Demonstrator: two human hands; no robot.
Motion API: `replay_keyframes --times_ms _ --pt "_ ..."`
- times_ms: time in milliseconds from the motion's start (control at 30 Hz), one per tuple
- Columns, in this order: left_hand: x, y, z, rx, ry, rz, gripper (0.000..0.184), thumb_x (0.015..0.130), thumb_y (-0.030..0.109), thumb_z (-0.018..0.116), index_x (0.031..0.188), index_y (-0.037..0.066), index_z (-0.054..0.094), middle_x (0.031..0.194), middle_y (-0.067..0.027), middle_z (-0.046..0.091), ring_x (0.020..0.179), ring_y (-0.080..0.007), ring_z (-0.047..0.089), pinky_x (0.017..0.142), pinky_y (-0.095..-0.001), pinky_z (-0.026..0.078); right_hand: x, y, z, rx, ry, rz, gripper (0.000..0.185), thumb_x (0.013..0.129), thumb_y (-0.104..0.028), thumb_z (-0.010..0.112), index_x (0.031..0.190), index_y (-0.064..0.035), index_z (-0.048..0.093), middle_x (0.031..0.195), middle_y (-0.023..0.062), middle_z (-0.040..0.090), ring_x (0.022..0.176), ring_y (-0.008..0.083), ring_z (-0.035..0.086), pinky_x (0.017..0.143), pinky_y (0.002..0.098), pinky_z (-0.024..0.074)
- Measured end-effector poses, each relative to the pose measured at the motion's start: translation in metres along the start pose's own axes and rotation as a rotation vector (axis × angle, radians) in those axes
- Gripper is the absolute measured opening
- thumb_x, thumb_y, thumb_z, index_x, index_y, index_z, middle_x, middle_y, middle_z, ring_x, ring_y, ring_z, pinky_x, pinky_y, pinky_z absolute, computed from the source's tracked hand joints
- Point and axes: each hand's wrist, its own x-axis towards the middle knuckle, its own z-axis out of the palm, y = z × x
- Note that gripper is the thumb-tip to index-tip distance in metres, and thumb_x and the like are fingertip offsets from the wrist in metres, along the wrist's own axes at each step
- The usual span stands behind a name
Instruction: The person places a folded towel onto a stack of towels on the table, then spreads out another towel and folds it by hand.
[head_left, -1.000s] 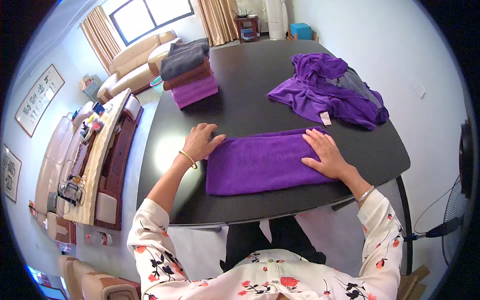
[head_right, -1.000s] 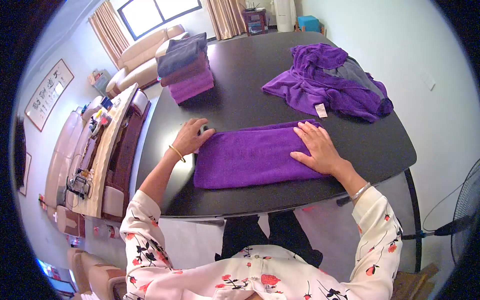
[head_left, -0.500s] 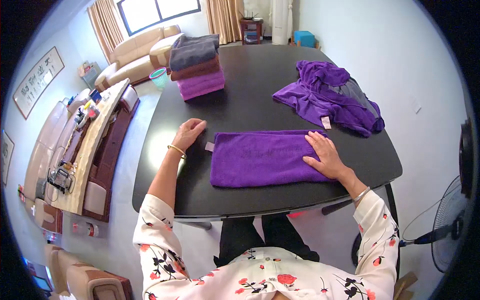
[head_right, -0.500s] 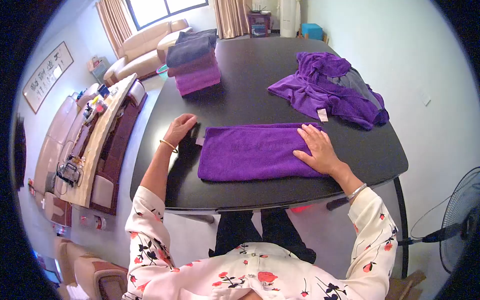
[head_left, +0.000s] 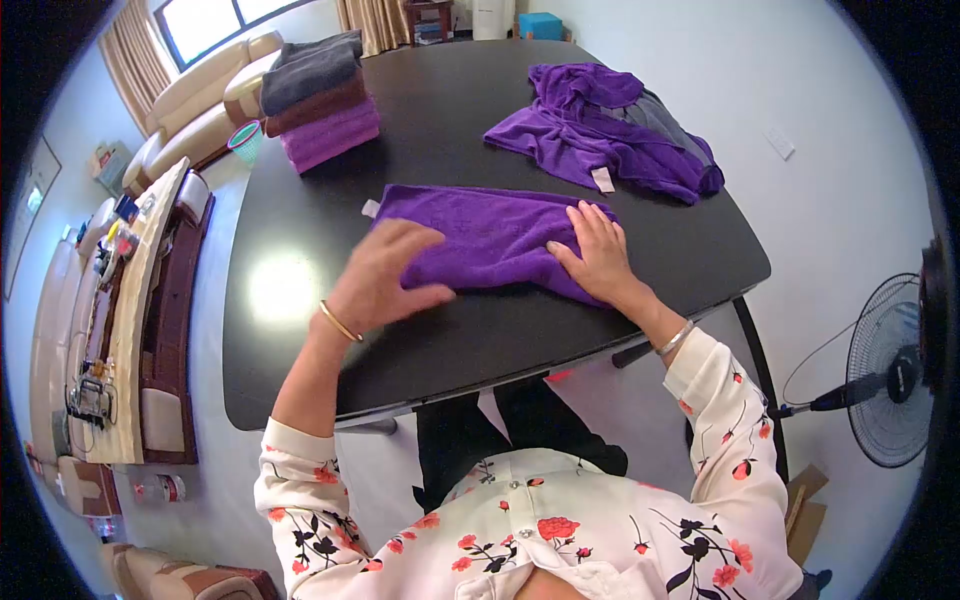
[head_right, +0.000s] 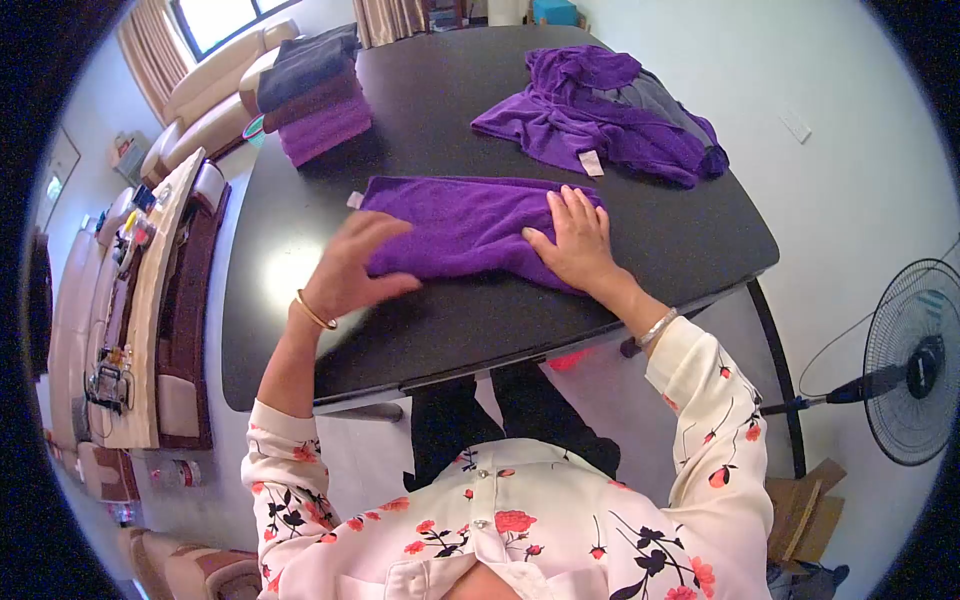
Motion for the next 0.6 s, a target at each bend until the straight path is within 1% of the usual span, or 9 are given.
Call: replay_keyframes --times_ms 100,233,300,333,433,467,500,567,600 --pt "-0.004 -0.002 0.015 0.247 -0.264 0.067 0.030 0.075 0.010 0.065 0.105 0.006 0.061 0.107 -0.0091 0.060 0.103 -0.0287 0.056 0.093 -0.0400 0.042 -0.017 -0.009 -0.012 0.011 -0.011 -0.019 0.074 0.085 -0.051 0.057 0.139 -0.0044 0.037 0.142 0.0270 0.034 0.133 0.0402 0.031 0.108 0.0517 0.0225" --pt "-0.019 -0.058 0.002 0.550 -0.183 -0.138 0.024 0.080 0.002 0.051 0.100 0.011 0.061 0.102 -0.0068 0.064 0.104 -0.0254 0.058 0.092 -0.0431 0.038 -0.048 -0.023 -0.055 0.222 -0.135 -0.292 0.077 0.082 -0.052 0.061 0.139 -0.0060 0.037 0.140 0.0273 0.035 0.130 0.0414 0.035 0.107 0.0518 0.0279" --pt "-0.028 -0.070 -0.003 0.564 -0.119 -0.243 0.029 0.080 -0.001 0.049 0.104 0.011 0.061 0.106 -0.0066 0.063 0.106 -0.0258 0.057 0.092 -0.0438 0.038 -0.062 -0.030 -0.069 0.316 -0.239 -0.515 0.076 0.079 -0.046 0.066 0.138 -0.0059 0.040 0.141 0.0251 0.035 0.131 0.0403 0.035 0.109 0.0468 0.0266" --pt "-0.029 -0.069 -0.004 0.633 -0.089 -0.246 0.032 0.080 -0.002 0.050 0.107 0.011 0.061 0.108 -0.0072 0.062 0.106 -0.0265 0.056 0.091 -0.0439 0.039 -0.064 -0.039 -0.077 0.325 -0.210 -0.594 0.064 0.079 -0.036 0.068 0.131 -0.0042 0.047 0.135 0.0229 0.044 0.124 0.0377 0.045 0.105 0.0444 0.0355" --pt "-0.022 -0.042 -0.009 0.643 -0.027 -0.285 0.032 0.081 -0.002 0.050 0.108 0.011 0.060 0.111 -0.0074 0.061 0.107 -0.0269 0.056 0.091 -0.0437 0.040 -0.065 -0.042 -0.080 0.598 -0.234 -0.527 0.045 0.079 -0.023 0.070 0.115 0.0005 0.057 0.116 0.0219 0.057 0.110 0.0340 0.056 0.094 0.0390 0.0458" --pt "-0.017 -0.026 -0.009 0.531 0.024 -0.290 0.024 0.080 0.001 0.057 0.103 0.008 0.063 0.106 -0.0090 0.063 0.102 -0.0279 0.058 0.088 -0.0414 0.043 -0.060 -0.043 -0.077 0.611 -0.034 -0.531 0.030 0.079 -0.015 0.068 0.102 0.0028 0.060 0.097 0.0172 0.063 0.093 0.0304 0.063 0.081 0.0362 0.0507" --pt "-0.016 -0.009 -0.007 0.533 0.016 -0.293 0.024 0.080 0.001 0.057 0.103 0.008 0.063 0.106 -0.0090 0.063 0.102 -0.0279 0.058 0.088 -0.0414 0.043 -0.055 -0.040 -0.077 0.618 -0.035 -0.528 0.030 0.079 -0.015 0.068 0.102 0.0028 0.060 0.097 0.0172 0.063 0.093 0.0304 0.063 0.081 0.0362 0.0507" --pt "-0.021 0.028 0.000 0.094 0.048 -0.252 0.023 0.076 0.004 0.067 0.098 0.006 0.065 0.101 -0.0107 0.066 0.095 -0.0280 0.061 0.084 -0.0382 0.046 -0.045 -0.034 -0.078 0.632 -0.194 -0.106 0.029 0.079 -0.016 0.068 0.099 0.0028 0.061 0.087 0.0152 0.063 0.084 0.0309 0.063 0.074 0.0391 0.0504" --pt "-0.022 0.051 0.005 0.050 0.024 -0.223 0.024 0.073 0.008 0.071 0.096 0.004 0.065 0.098 -0.0117 0.066 0.091 -0.0278 0.062 0.083 -0.0380 0.047 -0.041 -0.030 -0.069 0.612 -0.167 -0.073 0.029 0.080 -0.020 0.069 0.097 0.0020 0.062 0.081 0.0142 0.062 0.077 0.0303 0.062 0.070 0.0407 0.0493"
